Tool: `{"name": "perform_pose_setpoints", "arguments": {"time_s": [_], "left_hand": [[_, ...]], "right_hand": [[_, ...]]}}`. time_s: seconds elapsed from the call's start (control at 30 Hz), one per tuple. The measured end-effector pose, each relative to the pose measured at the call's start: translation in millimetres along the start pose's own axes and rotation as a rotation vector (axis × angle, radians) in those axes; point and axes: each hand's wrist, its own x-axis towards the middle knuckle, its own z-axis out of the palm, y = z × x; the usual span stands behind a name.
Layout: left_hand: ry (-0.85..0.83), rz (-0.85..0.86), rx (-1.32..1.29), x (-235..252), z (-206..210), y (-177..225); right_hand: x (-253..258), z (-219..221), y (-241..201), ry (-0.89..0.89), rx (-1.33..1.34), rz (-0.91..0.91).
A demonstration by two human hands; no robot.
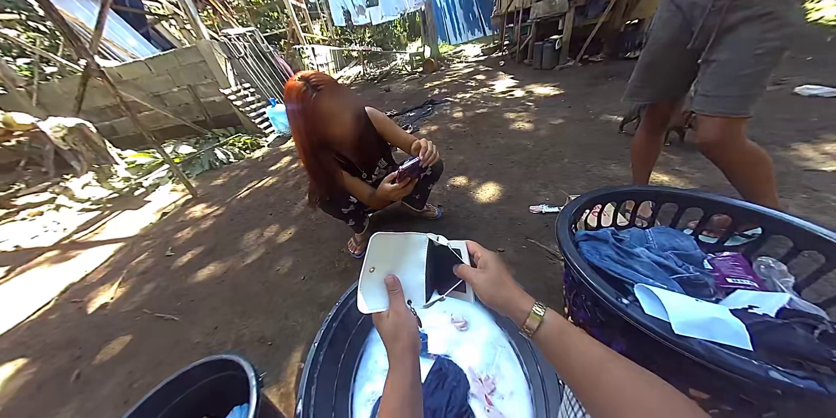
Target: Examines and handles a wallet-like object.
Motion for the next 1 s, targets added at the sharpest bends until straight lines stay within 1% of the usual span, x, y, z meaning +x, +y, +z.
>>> {"name": "perform_pose_setpoints", "arguments": {"time_s": [0.07,0.1,0.2,0.23,0.3,0.4,0.5,0.63,0.73,0.83,0.93,1.0], "left_hand": [[-0.024,-0.024,-0.014,-1.6,1.4,-0.1],[-0.042,-0.069,-0.042,-1.7,1.4,0.5],[-0.123,-0.291,-0.22,0.6,0.0,3.9],[-0.159,-0.371,-0.291,0.8,-0.2,6.7],[-0.24,-0.516,-0.42,0.1,-1.4,11.7],[-0.322,-0.643,-0.529,-2.5,-2.3,12.7],[-0.316,-0.651,-0.535,-3.3,-1.1,12.2],[-0.288,-0.614,-0.454,-1.0,-0.5,8.0],[-0.269,-0.583,-0.443,-1.1,0.6,3.6],[-0.231,-0.579,-0.49,-3.9,3.3,1.8],[-0.23,-0.674,-0.582,-5.9,4.8,6.5],[-0.238,-0.702,-0.593,-7.0,4.8,7.6]], "right_hand": [[-0.4,-2.9,-1.3,0.037,-0.009,-0.001],[-1.2,-3.7,-2.2,0.047,0.002,0.008],[-3.0,-2.5,-4.6,0.04,0.082,0.039],[-3.5,-2.4,-4.4,0.011,0.131,0.046],[-6.8,-2.8,-3.9,-0.104,0.289,0.077],[-12.0,-0.9,-3.3,-0.22,0.558,0.116],[-7.3,-5.1,-0.5,-0.274,0.668,0.102],[-2.4,-6.0,-8.6,-0.062,0.545,0.232],[2.0,-6.2,-8.4,0.035,0.49,0.235],[4.0,-6.0,-5.5,0.029,0.463,0.205],[4.3,-6.0,-5.4,-0.025,0.511,0.182],[4.6,-10.3,-4.1,-0.085,0.53,0.185]]}}
